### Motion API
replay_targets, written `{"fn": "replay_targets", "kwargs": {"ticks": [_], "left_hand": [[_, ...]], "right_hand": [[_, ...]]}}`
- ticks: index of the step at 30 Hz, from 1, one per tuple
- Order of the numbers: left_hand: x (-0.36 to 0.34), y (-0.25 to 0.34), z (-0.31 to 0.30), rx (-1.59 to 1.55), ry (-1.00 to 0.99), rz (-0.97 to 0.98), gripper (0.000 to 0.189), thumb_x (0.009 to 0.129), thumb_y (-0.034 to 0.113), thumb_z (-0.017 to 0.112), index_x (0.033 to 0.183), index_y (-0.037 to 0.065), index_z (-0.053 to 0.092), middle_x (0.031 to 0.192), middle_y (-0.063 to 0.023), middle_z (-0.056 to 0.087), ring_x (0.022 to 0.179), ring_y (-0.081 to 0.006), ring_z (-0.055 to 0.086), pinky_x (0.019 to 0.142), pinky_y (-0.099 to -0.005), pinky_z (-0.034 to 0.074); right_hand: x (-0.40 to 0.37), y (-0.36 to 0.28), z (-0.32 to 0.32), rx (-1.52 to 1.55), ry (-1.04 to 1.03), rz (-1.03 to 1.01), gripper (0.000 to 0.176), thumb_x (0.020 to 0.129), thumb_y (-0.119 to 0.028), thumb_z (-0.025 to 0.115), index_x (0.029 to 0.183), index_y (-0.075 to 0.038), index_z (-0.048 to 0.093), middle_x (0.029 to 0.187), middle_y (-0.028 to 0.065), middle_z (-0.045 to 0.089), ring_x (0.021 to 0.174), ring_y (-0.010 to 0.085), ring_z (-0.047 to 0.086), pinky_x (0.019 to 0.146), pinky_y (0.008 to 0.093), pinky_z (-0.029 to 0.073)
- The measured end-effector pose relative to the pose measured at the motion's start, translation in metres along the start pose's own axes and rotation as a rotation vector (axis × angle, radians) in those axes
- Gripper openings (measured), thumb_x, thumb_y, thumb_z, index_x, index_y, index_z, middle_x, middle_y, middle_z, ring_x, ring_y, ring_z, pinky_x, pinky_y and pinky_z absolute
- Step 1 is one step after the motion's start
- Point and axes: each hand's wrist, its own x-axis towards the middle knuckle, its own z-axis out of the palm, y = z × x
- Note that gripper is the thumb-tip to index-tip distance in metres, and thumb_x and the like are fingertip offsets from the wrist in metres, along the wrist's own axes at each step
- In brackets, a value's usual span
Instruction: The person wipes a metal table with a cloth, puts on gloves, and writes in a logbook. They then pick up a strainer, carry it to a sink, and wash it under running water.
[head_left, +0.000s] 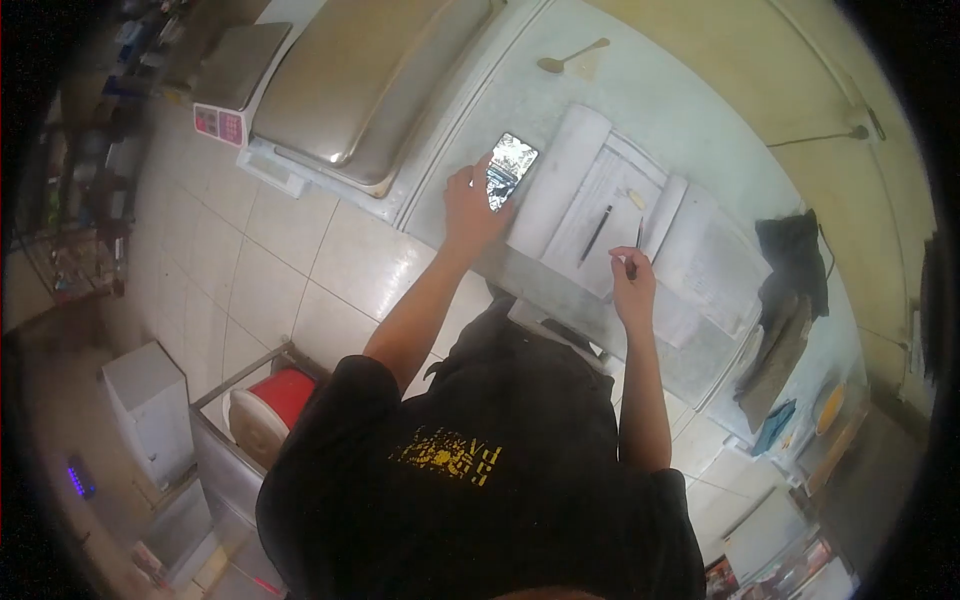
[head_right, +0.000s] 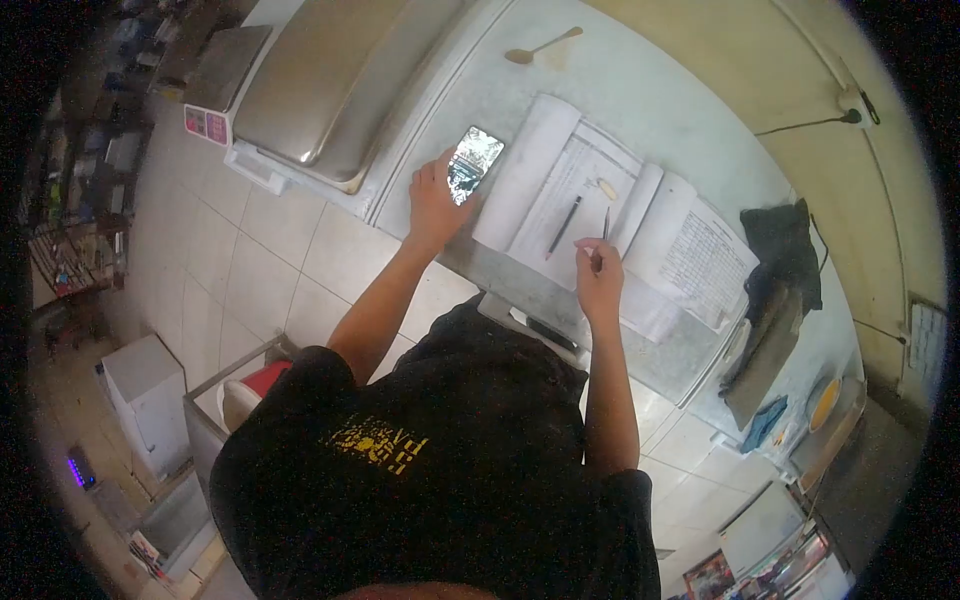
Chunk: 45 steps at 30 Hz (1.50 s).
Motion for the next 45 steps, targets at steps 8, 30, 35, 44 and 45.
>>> {"fn": "replay_targets", "kwargs": {"ticks": [8,30,35,44,45], "left_hand": [[0.008,0.001,-0.002,-0.034,0.054,0.015,0.075,0.066,0.019,0.077,0.132,0.008,0.044,0.115,-0.0176,0.053,0.105,-0.0382,0.048,0.092,-0.0485,0.038],[-0.055,0.118,-0.013,-0.233,0.147,0.28,0.045,0.083,0.008,0.063,0.124,-0.002,0.049,0.12,-0.0209,0.052,0.114,-0.0386,0.046,0.099,-0.0485,0.034],[-0.112,0.224,0.065,-0.458,-0.338,0.432,0.045,0.086,0.002,0.054,0.13,-0.003,0.047,0.13,-0.0228,0.051,0.126,-0.0371,0.046,0.106,-0.0432,0.035],[-0.099,0.342,0.25,0.045,-0.268,0.499,0.05,0.096,0.019,0.045,0.142,0.001,0.037,0.152,-0.0158,0.03,0.142,-0.0396,0.02,0.114,-0.0538,0.014],[-0.099,0.34,0.256,0.105,-0.247,0.465,0.05,0.097,0.022,0.044,0.142,0.002,0.036,0.152,-0.0151,0.029,0.142,-0.0396,0.019,0.115,-0.0541,0.013]], "right_hand": [[-0.006,0.004,0.018,-0.252,0.018,0.029,0.019,0.084,-0.005,0.056,0.102,-0.01,0.062,0.082,0.011,0.055,0.073,0.0246,0.056,0.066,0.0371,0.046],[0.069,0.02,-0.047,-0.129,0.207,-0.242,0.022,0.09,-0.019,0.061,0.104,-0.002,0.065,0.103,0.0137,0.066,0.092,0.029,0.063,0.079,0.0388,0.049],[0.019,0.105,-0.178,-0.008,0.35,-0.108,0.019,0.088,-0.011,0.065,0.105,-0.005,0.067,0.092,0.0142,0.066,0.073,0.0235,0.064,0.066,0.0309,0.052],[0.066,0.202,-0.273,-0.32,0.04,-0.41,0.015,0.084,-0.011,0.065,0.096,-0.003,0.067,0.092,0.0134,0.063,0.085,0.0298,0.063,0.075,0.0375,0.052],[0.074,0.206,-0.272,-0.352,0.009,-0.443,0.014,0.085,-0.012,0.064,0.095,-0.003,0.067,0.093,0.0133,0.063,0.088,0.0299,0.062,0.077,0.0378,0.051]]}}
